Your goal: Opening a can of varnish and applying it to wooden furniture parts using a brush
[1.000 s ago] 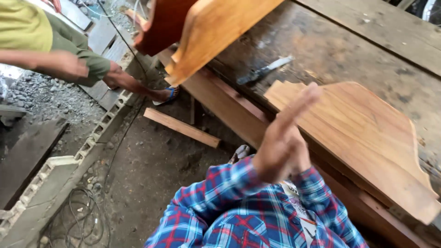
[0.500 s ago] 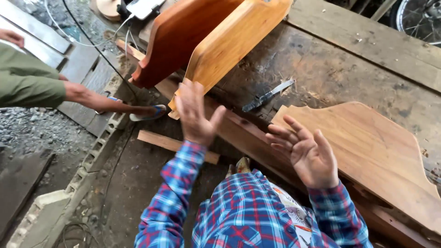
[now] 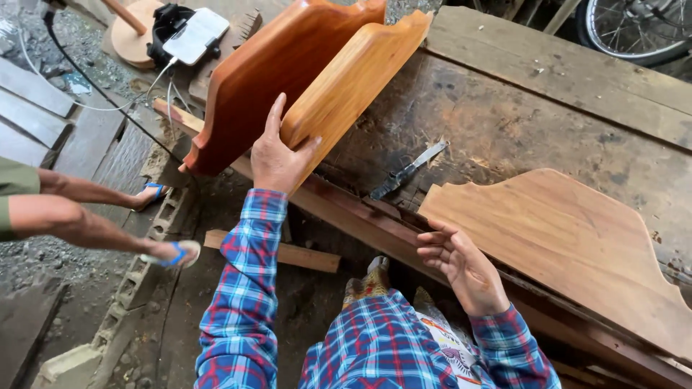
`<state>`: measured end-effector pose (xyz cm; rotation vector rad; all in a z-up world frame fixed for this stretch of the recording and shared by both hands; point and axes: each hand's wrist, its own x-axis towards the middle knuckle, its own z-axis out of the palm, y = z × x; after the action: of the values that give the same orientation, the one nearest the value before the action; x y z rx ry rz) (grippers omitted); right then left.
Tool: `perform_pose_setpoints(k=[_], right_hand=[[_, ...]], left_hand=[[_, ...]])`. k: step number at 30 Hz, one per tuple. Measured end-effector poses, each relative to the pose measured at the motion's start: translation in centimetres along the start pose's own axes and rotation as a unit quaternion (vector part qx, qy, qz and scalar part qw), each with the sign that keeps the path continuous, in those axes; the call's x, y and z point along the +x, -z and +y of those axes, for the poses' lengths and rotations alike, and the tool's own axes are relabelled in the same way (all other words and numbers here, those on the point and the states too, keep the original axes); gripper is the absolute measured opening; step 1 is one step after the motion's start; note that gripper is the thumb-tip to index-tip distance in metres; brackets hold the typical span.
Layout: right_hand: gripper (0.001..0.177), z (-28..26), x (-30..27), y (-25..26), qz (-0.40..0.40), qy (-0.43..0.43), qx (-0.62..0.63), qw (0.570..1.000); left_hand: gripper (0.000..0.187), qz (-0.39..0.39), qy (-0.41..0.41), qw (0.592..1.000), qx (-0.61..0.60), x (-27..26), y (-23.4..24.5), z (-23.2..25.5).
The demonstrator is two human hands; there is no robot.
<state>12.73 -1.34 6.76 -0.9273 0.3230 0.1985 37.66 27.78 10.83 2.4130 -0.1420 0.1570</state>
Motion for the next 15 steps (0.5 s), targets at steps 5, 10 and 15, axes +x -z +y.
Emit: perform_pose_setpoints(k=[5, 10, 15], right_hand=[[0.057, -0.6, -0.7, 0.8, 0.050, 0.004, 0.001, 0.999], [0.054, 0.0, -0.6, 1.6, 0.065, 0.008, 0.010, 0.998], [0.056, -1.3, -0.8, 0.1, 0.144, -0.054, 0.007, 0.988]], left_hand=[[0.060, 0.099, 0.017, 0.995, 0.014, 0.9, -3.7, -3.9], [0.055, 0.084, 0.032, 0.996, 0.013, 0.9, -3.4, -3.4], [0.046, 0.030, -0.089, 0.993, -0.071, 0.4, 2.4, -0.1]])
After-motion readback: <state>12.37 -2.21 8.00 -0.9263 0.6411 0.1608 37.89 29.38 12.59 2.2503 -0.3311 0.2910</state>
